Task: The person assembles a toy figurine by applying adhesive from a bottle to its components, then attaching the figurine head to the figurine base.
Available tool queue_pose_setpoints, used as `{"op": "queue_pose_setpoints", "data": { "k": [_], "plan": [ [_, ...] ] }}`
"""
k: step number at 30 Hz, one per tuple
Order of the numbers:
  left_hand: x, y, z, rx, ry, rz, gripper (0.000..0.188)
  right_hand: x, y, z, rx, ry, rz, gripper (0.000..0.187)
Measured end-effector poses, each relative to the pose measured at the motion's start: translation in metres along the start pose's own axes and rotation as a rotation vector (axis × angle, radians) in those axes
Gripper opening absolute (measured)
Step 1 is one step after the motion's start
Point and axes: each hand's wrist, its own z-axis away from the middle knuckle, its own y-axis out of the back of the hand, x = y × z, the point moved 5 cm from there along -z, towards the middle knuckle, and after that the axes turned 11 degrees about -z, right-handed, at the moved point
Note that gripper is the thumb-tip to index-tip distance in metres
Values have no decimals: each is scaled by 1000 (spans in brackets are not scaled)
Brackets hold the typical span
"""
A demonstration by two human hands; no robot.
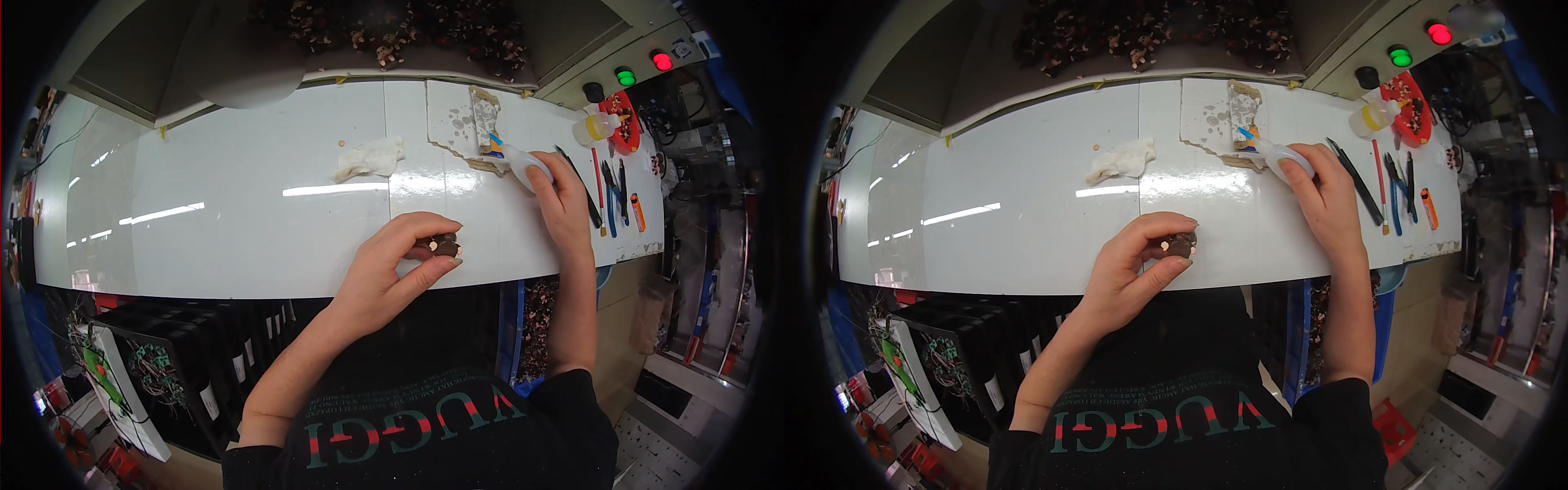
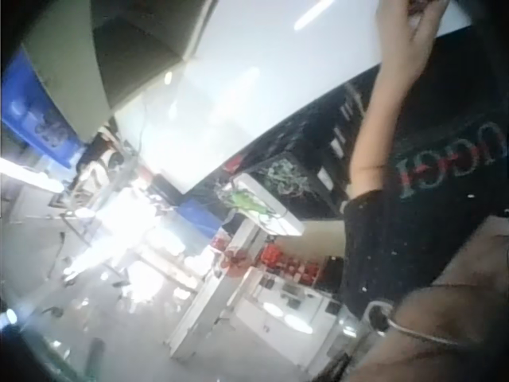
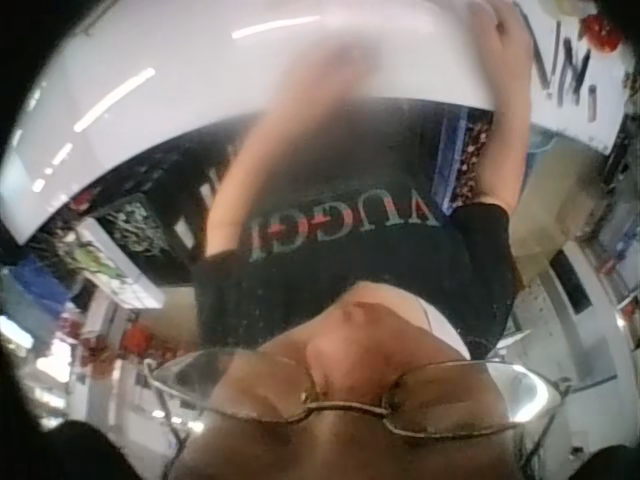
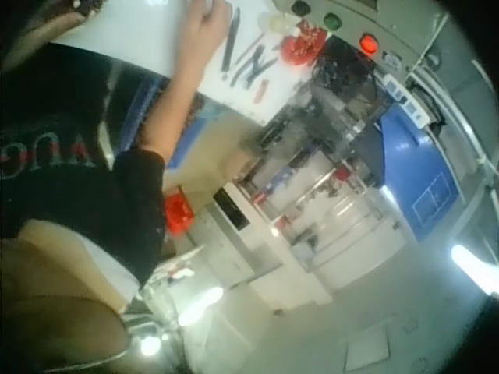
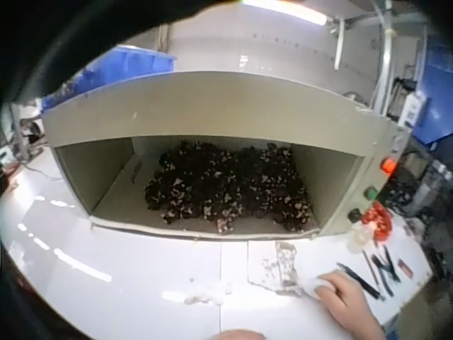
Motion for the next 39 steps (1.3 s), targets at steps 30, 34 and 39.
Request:
{"op": "queue_pose_setpoints", "data": {
  "k": [30,34,39],
  "plan": [
    [-6,-35,-24,128,77,49,32,-24,-59,51,47,323,-362,39],
    [-12,-34,-23,127,55,-28,33,-17,-61,51,54,266,-426,37],
    [-15,-34,-22,108,62,-66,32,-13,-63,53,47,295,-426,35]
  ]
}}
